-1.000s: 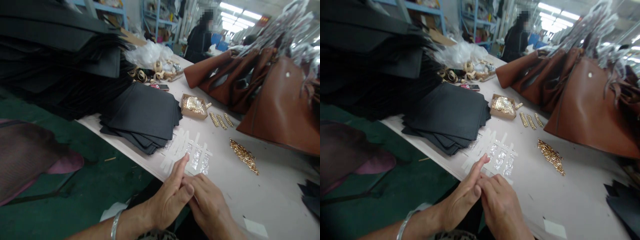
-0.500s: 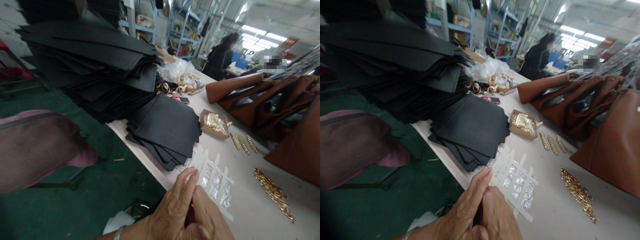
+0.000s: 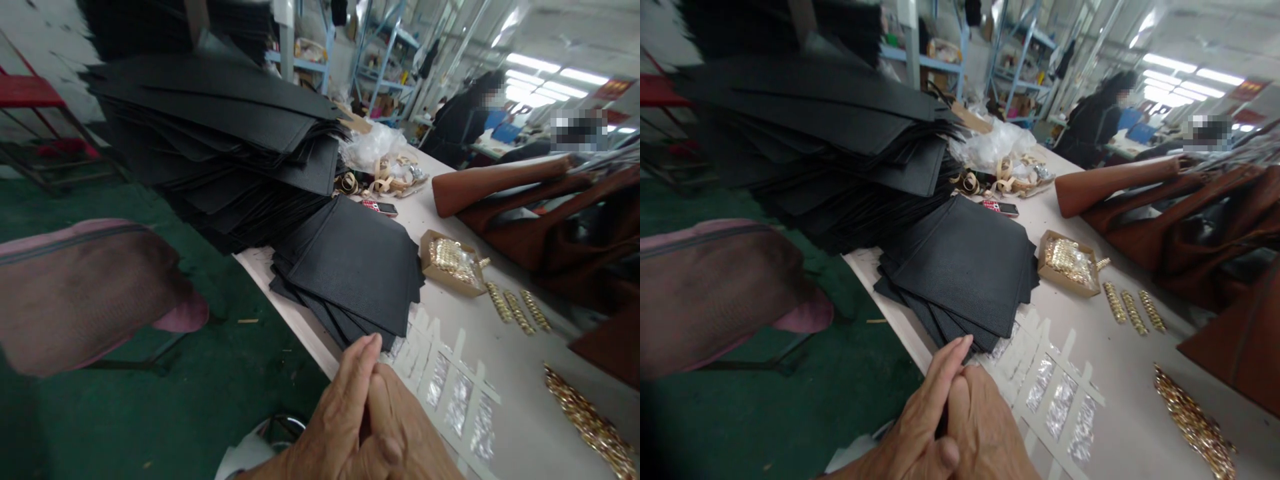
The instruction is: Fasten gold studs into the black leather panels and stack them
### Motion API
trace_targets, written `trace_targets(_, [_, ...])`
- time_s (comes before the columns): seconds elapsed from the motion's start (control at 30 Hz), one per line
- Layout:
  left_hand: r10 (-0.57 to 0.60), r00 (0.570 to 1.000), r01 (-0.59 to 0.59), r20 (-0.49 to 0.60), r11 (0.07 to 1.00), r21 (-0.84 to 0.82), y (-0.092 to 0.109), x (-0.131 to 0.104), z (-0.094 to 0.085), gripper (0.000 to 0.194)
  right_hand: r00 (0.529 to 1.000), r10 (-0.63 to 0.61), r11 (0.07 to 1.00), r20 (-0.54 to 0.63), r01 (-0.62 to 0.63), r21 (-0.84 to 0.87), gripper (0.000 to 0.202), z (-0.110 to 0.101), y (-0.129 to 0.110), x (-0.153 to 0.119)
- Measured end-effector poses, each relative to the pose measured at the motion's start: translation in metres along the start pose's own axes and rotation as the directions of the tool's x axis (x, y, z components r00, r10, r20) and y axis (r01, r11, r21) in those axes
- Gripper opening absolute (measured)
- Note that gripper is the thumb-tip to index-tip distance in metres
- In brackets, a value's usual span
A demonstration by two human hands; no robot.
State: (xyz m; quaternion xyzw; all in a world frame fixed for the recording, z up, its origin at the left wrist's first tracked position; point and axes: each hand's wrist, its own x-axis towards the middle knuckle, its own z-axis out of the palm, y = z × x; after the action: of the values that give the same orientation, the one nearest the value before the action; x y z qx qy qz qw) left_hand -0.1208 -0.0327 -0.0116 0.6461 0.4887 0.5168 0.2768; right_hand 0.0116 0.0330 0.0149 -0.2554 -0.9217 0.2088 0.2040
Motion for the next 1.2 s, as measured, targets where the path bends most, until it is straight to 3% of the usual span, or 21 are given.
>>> trace_targets(0.2, [-0.049, 0.998, 0.048, -0.038, 0.998, -0.03, -0.011, -0.001, -0.008, 0.074, 0.996, -0.081, 0.997, 0.048, 0.08, 0.021, 0.028, 0.01, -0.002, 0.016])
trace_targets(0.33, [-0.149, 0.982, 0.126, -0.113, 0.974, -0.186, -0.006, 0.002, -0.015, 0.069, 0.989, -0.124, 0.991, 0.077, 0.119, 0.063, 0.025, -0.003, -0.004, 0.024])
trace_targets(0.4, [-0.357, 0.922, 0.291, -0.149, 0.894, -0.342, 0.0, 0.007, -0.02, 0.063, 0.982, -0.177, 0.979, 0.064, 0.169, 0.113, 0.022, -0.018, -0.001, 0.034])
trace_targets(0.5, [-0.632, 0.767, 0.489, -0.109, 0.686, -0.539, 0.008, 0.017, -0.025, 0.058, 0.989, -0.141, 0.988, -0.049, 0.144, 0.064, 0.024, -0.043, 0.019, 0.062])
trace_targets(0.6, [-0.716, 0.691, 0.486, -0.101, 0.563, -0.668, 0.013, 0.024, -0.026, 0.054, 0.983, -0.016, 0.988, -0.182, -0.012, -0.156, 0.028, -0.053, 0.056, 0.096])
trace_targets(0.7, [-0.761, 0.632, 0.463, -0.145, 0.521, -0.717, 0.018, 0.028, -0.026, 0.055, 0.991, 0.067, 0.933, -0.115, -0.103, -0.345, 0.037, -0.05, 0.085, 0.12])
trace_targets(0.77, [-0.783, 0.603, 0.472, -0.156, 0.508, -0.72, 0.021, 0.027, -0.026, 0.058, 0.994, 0.089, 0.917, -0.058, -0.105, -0.386, 0.04, -0.046, 0.089, 0.122])
trace_targets(0.87, [-0.811, 0.567, 0.487, -0.145, 0.472, -0.735, 0.018, 0.021, -0.027, 0.062, 0.997, 0.083, 0.933, 0.004, -0.076, -0.352, 0.041, -0.043, 0.076, 0.101])
trace_targets(0.97, [-0.817, 0.561, 0.526, -0.13, 0.474, -0.706, 0.01, 0.013, -0.026, 0.051, 0.994, 0.065, 0.964, 0.092, -0.038, -0.264, 0.041, -0.044, 0.056, 0.061])
trace_targets(1.07, [-0.776, 0.627, 0.517, -0.073, 0.484, -0.706, 0.006, 0.008, -0.021, 0.032, 0.986, 0.081, 0.993, 0.149, -0.066, -0.1, 0.038, -0.048, 0.043, 0.018])
trace_targets(1.13, [-0.737, 0.675, 0.511, 0.031, 0.437, -0.74, 0.008, 0.006, -0.016, 0.025, 0.977, 0.167, 0.984, 0.136, -0.173, 0.038, 0.034, -0.052, 0.039, -0.008])
trace_targets(1.2, [-0.714, 0.684, 0.551, 0.15, 0.372, -0.747, 0.012, 0.003, -0.01, 0.02, 0.948, 0.3, 0.933, 0.108, -0.315, 0.173, 0.031, -0.056, 0.039, -0.03])
